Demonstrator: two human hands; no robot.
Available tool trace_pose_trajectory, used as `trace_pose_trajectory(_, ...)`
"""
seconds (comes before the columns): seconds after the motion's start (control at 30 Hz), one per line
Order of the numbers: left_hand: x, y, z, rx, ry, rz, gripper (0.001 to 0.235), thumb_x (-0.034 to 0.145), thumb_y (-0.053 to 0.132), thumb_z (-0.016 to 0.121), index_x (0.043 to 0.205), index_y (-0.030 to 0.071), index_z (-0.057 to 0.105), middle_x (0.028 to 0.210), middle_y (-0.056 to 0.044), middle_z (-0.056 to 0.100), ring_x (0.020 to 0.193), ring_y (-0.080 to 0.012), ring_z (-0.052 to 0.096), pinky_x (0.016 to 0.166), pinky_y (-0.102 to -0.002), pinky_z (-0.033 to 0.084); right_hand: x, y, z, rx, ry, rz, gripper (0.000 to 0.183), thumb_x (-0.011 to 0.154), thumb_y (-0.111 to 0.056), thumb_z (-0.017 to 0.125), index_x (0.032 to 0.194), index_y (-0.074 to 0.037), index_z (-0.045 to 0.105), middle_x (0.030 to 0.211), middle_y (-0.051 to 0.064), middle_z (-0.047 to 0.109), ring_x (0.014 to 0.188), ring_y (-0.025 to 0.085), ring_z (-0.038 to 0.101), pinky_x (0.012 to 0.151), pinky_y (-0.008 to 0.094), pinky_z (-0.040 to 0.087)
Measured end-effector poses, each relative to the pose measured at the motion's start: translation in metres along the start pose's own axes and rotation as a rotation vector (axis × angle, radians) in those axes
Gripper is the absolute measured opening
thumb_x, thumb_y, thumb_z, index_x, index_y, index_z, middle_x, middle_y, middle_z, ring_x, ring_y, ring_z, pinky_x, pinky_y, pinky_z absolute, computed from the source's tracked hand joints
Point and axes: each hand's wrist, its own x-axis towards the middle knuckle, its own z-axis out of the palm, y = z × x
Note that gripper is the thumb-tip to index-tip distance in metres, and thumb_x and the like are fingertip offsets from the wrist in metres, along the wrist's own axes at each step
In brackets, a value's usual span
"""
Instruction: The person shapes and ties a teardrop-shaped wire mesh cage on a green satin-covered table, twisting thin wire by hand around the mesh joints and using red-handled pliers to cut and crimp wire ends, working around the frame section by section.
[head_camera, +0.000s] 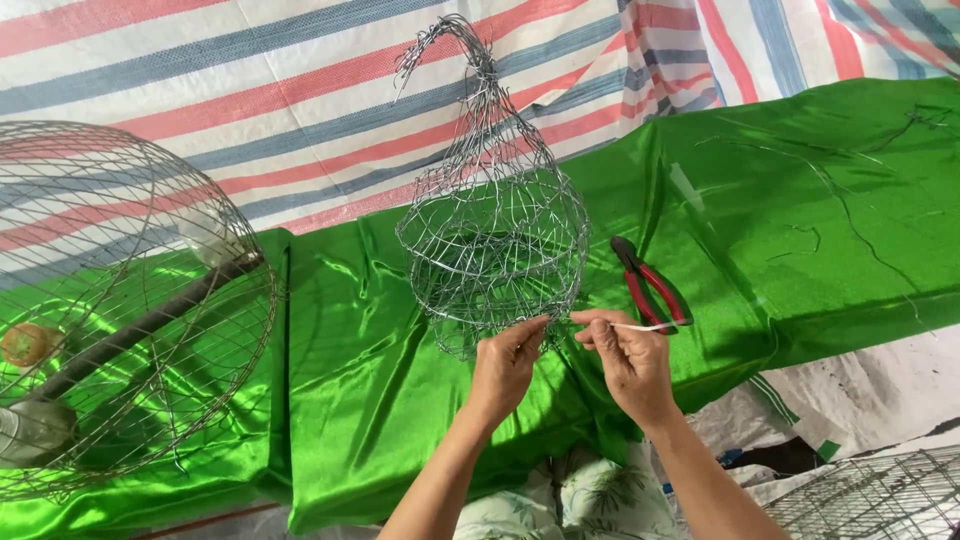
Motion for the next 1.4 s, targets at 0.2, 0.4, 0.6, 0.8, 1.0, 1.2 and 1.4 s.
trace_pose_trajectory(0.2, -0.003, 0.002, 0.001, -0.045, 0.04, -0.063, 0.023, 0.099, 0.01, 0.064, 0.117, 0.007, 0.078, 0.107, -0.016, 0.079, 0.074, -0.0265, 0.076, 0.066, -0.04, 0.061, -0.007, -0.006, 0.004, -0.101, -0.068, -0.087, 0.024, 0.103, -0.016, 0.059, 0.102, -0.003, 0.079, 0.094, 0.015, 0.082, 0.077, 0.026, 0.081, 0.068, 0.039, 0.066)
trace_pose_trajectory(0.4, -0.004, -0.01, 0.006, -0.031, 0.069, -0.071, 0.023, 0.096, 0.007, 0.067, 0.116, 0.009, 0.079, 0.106, -0.016, 0.079, 0.079, -0.0284, 0.077, 0.064, -0.04, 0.062, -0.007, -0.002, -0.002, -0.086, -0.063, -0.055, 0.028, 0.105, -0.019, 0.055, 0.104, -0.004, 0.079, 0.082, 0.013, 0.081, 0.075, 0.022, 0.079, 0.07, 0.037, 0.066)
trace_pose_trajectory(0.6, -0.002, -0.011, 0.009, -0.022, 0.077, -0.073, 0.021, 0.098, 0.009, 0.065, 0.113, 0.006, 0.08, 0.093, -0.018, 0.079, 0.078, -0.0338, 0.077, 0.062, -0.043, 0.061, -0.019, 0.003, 0.0, -0.055, -0.032, -0.113, 0.031, 0.106, -0.022, 0.052, 0.102, -0.005, 0.078, 0.096, 0.014, 0.081, 0.075, 0.024, 0.079, 0.07, 0.039, 0.066)
trace_pose_trajectory(0.8, -0.004, -0.003, 0.004, 0.228, 0.025, 0.07, 0.02, 0.099, 0.006, 0.063, 0.116, 0.002, 0.073, 0.109, -0.016, 0.078, 0.085, -0.0252, 0.081, 0.076, -0.032, 0.071, -0.04, 0.027, -0.011, -0.094, -0.217, -0.217, 0.037, 0.111, -0.028, 0.038, 0.118, -0.002, 0.063, 0.128, 0.024, 0.07, 0.111, 0.031, 0.077, 0.087, 0.033, 0.068)
trace_pose_trajectory(1.0, -0.004, 0.018, -0.006, 0.126, 0.024, -0.154, 0.023, 0.099, 0.017, 0.063, 0.117, 0.009, 0.076, 0.093, -0.007, 0.082, 0.071, -0.0154, 0.076, 0.065, -0.03, 0.066, -0.057, 0.039, -0.009, -0.134, -0.303, -0.358, 0.033, 0.11, -0.022, 0.041, 0.127, -0.001, 0.061, 0.135, 0.025, 0.064, 0.126, 0.038, 0.068, 0.107, 0.044, 0.061)
trace_pose_trajectory(1.2, -0.002, 0.029, -0.011, -0.022, 0.008, -0.238, 0.02, 0.099, 0.009, 0.063, 0.112, 0.004, 0.077, 0.079, -0.005, 0.076, 0.066, -0.0141, 0.068, 0.065, -0.028, 0.066, -0.078, 0.062, -0.004, -0.293, -0.375, -0.496, 0.033, 0.107, -0.015, 0.05, 0.137, -0.001, 0.055, 0.145, 0.024, 0.057, 0.122, 0.04, 0.068, 0.099, 0.046, 0.063)
trace_pose_trajectory(1.4, -0.002, 0.033, -0.01, -0.101, -0.048, -0.335, 0.018, 0.098, 0.004, 0.061, 0.107, 0.001, 0.077, 0.083, -0.008, 0.076, 0.068, -0.0161, 0.069, 0.066, -0.028, 0.066, -0.093, 0.086, 0.003, -0.389, -0.329, -0.683, 0.031, 0.109, -0.026, 0.05, 0.125, -0.002, 0.062, 0.138, 0.023, 0.063, 0.11, 0.033, 0.073, 0.095, 0.044, 0.062)
